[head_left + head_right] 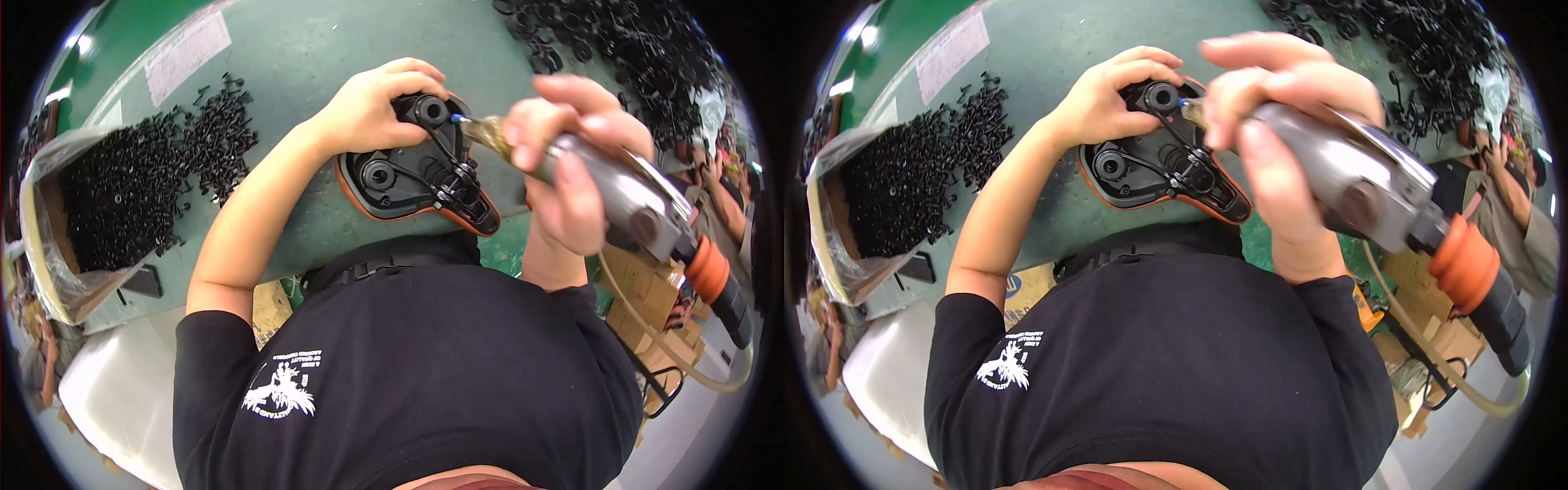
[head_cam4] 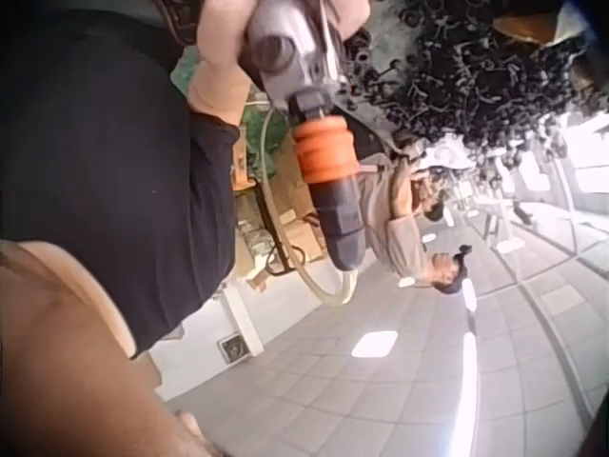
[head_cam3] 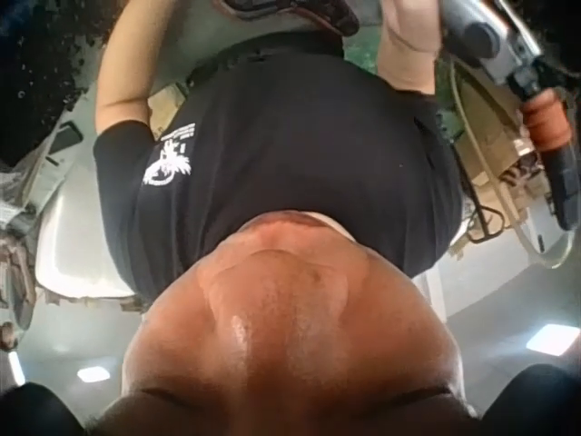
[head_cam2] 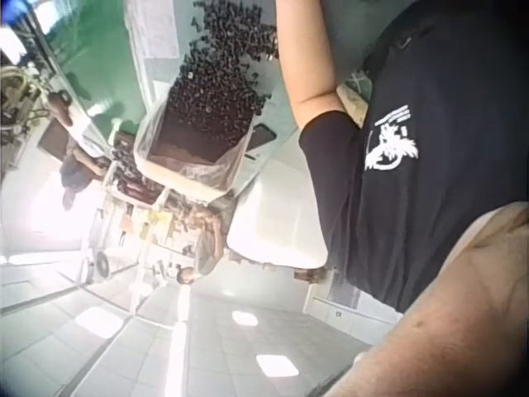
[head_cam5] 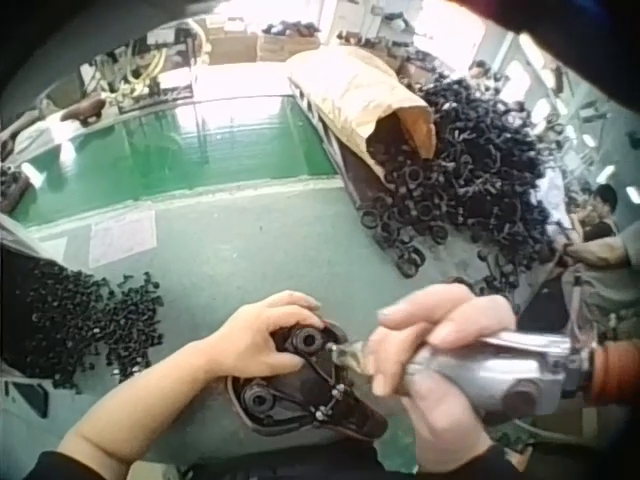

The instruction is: Assembling bicycle seats by installing screws into the base using a pneumatic screwdriver.

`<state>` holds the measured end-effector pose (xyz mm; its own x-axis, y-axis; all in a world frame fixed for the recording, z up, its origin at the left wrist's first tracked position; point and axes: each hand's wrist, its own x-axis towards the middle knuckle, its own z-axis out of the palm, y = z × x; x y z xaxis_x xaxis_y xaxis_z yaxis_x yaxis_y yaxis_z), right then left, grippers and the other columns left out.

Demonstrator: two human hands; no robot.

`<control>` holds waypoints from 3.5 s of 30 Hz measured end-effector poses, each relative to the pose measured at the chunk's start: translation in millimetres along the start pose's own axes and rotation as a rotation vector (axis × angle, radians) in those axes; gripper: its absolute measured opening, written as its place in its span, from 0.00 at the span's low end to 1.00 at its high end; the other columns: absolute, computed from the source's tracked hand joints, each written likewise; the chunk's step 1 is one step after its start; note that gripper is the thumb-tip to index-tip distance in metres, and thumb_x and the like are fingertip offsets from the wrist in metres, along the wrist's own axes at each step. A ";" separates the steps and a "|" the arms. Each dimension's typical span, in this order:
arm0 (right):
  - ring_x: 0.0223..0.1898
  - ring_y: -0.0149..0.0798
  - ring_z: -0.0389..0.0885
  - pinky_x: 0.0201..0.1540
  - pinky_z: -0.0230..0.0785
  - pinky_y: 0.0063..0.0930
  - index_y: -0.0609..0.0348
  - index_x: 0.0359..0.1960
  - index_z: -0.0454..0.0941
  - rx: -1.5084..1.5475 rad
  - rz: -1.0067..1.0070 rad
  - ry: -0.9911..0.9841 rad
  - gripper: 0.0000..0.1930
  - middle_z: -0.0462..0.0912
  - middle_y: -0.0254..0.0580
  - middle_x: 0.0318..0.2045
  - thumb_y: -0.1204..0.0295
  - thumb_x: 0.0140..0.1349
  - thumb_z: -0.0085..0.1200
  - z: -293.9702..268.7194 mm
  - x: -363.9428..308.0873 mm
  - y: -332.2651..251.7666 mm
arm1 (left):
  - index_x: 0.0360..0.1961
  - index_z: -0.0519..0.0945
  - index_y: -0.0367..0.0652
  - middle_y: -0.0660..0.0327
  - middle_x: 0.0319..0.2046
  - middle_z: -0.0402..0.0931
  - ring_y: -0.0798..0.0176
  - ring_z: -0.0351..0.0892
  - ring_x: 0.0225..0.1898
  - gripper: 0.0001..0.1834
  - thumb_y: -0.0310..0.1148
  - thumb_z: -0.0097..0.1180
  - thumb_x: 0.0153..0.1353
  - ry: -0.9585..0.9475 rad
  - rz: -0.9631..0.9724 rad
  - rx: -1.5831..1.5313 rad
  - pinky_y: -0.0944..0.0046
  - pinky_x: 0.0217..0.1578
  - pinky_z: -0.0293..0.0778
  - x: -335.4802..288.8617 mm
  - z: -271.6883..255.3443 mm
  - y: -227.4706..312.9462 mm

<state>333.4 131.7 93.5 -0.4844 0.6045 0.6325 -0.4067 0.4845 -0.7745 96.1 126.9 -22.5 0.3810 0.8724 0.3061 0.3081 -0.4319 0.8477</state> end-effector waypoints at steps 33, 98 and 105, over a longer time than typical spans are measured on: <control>0.37 0.26 0.81 0.49 0.77 0.30 0.64 0.48 0.80 -0.057 1.101 -0.082 0.17 0.83 0.32 0.35 0.79 0.55 0.63 1.1 -100.2 -35.4 | 0.37 0.85 0.40 0.54 0.38 0.82 0.45 0.83 0.44 0.06 0.31 0.68 0.63 0.321 -0.474 0.826 0.50 0.46 0.80 -147.8 -89.6 4.4; 0.34 0.41 0.81 0.44 0.77 0.46 0.49 0.62 0.68 -0.031 -0.022 -0.084 0.18 0.77 0.50 0.48 0.75 0.74 0.53 27.9 2.3 -6.3 | 0.51 0.86 0.44 0.51 0.52 0.87 0.47 0.85 0.57 0.28 0.34 0.81 0.46 0.501 -0.026 0.273 0.52 0.58 0.82 -41.0 25.3 20.9; 0.32 0.42 0.81 0.43 0.79 0.50 0.51 0.59 0.67 -0.202 -0.004 -0.147 0.18 0.77 0.50 0.46 0.77 0.70 0.53 52.4 3.2 5.2 | 0.52 0.85 0.41 0.55 0.55 0.84 0.48 0.84 0.57 0.29 0.31 0.79 0.45 0.546 -0.068 0.158 0.54 0.58 0.81 -50.2 25.7 13.0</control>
<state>289.2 103.1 92.1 -0.5966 0.5112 0.6186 -0.2523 0.6122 -0.7493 103.4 71.6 -38.0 -0.1372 0.8727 0.4687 0.4590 -0.3632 0.8108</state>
